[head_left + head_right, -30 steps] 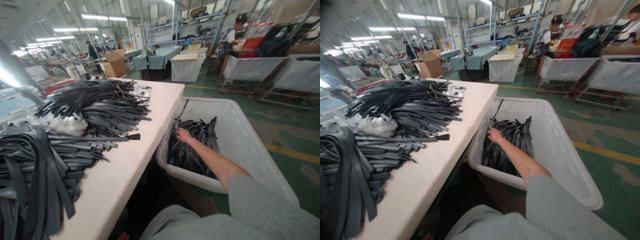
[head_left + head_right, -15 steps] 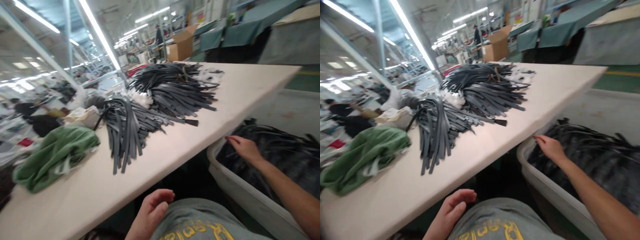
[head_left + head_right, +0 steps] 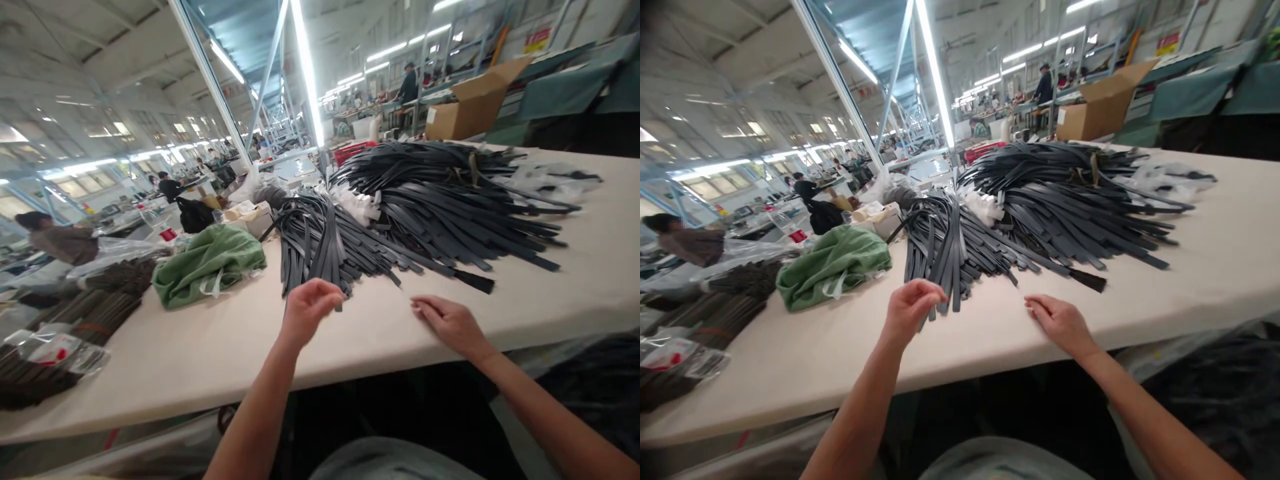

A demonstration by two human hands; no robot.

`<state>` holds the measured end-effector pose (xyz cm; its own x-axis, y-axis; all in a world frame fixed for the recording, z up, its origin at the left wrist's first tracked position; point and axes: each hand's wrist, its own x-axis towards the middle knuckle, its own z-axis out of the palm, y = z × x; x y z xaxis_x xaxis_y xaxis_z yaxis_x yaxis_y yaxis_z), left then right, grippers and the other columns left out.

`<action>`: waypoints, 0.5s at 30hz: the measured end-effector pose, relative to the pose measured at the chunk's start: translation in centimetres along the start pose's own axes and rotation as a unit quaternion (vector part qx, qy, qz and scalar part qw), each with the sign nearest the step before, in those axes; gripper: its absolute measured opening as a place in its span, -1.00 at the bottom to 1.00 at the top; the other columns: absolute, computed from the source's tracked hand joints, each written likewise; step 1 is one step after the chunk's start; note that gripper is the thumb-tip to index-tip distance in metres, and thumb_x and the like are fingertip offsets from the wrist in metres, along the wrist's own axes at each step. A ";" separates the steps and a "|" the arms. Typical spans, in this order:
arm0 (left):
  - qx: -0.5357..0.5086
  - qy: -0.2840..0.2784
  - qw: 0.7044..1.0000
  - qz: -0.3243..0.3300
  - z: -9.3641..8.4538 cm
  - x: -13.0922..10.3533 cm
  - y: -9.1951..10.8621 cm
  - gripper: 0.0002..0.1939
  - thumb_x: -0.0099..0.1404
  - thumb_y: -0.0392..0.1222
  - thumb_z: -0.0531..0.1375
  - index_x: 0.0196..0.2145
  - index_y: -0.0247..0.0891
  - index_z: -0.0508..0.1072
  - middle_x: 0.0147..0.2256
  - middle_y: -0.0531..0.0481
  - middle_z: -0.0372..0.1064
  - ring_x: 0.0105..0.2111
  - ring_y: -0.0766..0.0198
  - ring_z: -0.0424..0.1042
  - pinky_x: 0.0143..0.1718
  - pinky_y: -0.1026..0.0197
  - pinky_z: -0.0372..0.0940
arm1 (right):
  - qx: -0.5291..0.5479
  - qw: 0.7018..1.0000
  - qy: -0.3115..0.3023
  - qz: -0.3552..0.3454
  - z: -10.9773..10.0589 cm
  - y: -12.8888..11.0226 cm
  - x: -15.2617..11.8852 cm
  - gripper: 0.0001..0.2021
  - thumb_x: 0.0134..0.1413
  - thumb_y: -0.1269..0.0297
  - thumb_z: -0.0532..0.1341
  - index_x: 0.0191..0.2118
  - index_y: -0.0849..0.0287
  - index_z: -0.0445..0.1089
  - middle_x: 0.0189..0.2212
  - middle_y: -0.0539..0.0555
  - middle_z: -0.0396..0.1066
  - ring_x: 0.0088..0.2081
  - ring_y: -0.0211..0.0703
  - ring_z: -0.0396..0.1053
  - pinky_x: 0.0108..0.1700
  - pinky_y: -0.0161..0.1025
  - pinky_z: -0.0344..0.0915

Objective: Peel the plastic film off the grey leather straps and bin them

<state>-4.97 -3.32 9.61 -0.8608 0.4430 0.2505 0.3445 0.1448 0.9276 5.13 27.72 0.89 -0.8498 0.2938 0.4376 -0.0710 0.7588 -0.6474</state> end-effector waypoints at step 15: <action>0.337 0.148 0.923 -0.115 -1.7 18.8 -10.1 -0.83 0.13 -0.13 0.32 -0.33 -0.23 0.59 -0.16 -0.19 0.53 -0.01 0.03 0.42 0.04 0.12 0.21 | -0.143 0.985 0.019 -0.096 1.5 1.1 -0.8 -0.72 0.31 0.20 0.03 -0.17 0.10 0.49 -0.26 0.06 0.57 -0.28 -0.10 0.53 -0.21 -0.22 0.39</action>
<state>-25.27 2.06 5.40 -0.9704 0.0861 0.2258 0.2093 0.7667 0.6070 4.94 27.46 -1.14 -0.8147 0.1458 0.5612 -0.0743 0.9336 -0.3505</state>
